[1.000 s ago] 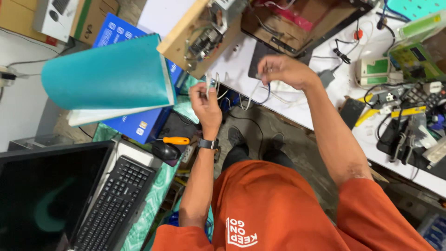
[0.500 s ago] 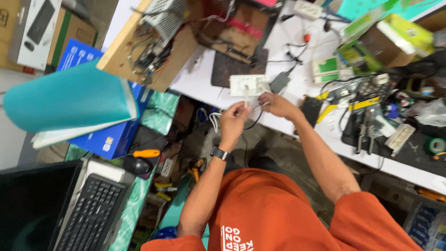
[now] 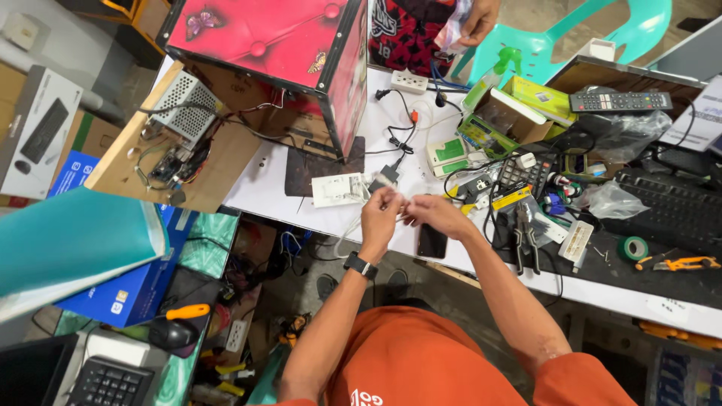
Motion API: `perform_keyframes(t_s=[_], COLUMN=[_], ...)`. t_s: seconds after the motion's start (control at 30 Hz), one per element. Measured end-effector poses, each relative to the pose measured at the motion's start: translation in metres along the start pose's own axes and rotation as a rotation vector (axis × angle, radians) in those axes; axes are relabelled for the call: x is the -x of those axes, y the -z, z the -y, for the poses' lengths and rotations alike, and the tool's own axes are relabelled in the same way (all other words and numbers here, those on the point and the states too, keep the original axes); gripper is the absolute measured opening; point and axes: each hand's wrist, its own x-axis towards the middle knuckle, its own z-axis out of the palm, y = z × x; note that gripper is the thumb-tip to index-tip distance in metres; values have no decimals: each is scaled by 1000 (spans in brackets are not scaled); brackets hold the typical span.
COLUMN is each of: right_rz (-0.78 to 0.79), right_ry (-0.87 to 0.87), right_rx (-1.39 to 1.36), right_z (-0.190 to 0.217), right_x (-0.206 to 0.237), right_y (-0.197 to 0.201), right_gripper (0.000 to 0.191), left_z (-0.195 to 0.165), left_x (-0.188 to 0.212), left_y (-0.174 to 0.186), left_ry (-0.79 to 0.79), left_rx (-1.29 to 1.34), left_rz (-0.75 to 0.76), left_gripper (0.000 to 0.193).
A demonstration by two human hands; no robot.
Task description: The person works at a cluttered repair bench wiring a power supply and cables into an open computer case mounted on a wooden board. They route and connect wires by hand, use a screwdriver to fasten components, cut and trim cable ties with pliers, and reposition the case while working on its interior.
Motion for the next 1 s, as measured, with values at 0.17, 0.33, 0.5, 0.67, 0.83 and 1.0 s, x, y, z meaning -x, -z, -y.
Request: perform_keyframes(t_s=[0.17, 0.33, 0.5, 0.67, 0.83, 1.0], right_rz=[-286, -373, -618, -515, -482, -493], right_ry=[-77, -99, 133, 275, 325, 304], right_rx=[-114, -42, 538, 509, 417, 421], right_z=[-23, -23, -9, 25, 71, 115], right_x=[-10, -34, -57, -80, -97, -113], right_y=[36, 45, 24, -14, -37, -61], right_gripper=[26, 31, 47, 54, 68, 93], left_z=[-4, -24, -62, -124, -211, -293], left_x=[12, 24, 31, 38, 37, 36], left_y=[-11, 19, 58, 99, 143, 199], left_ry=[-28, -141, -259, -420, -682, -837], left_rx=[-168, -293, -280, -482, -659, -863], left_rz=[15, -16, -105, -171, -261, -393], left_gripper=[35, 28, 24, 19, 17, 16])
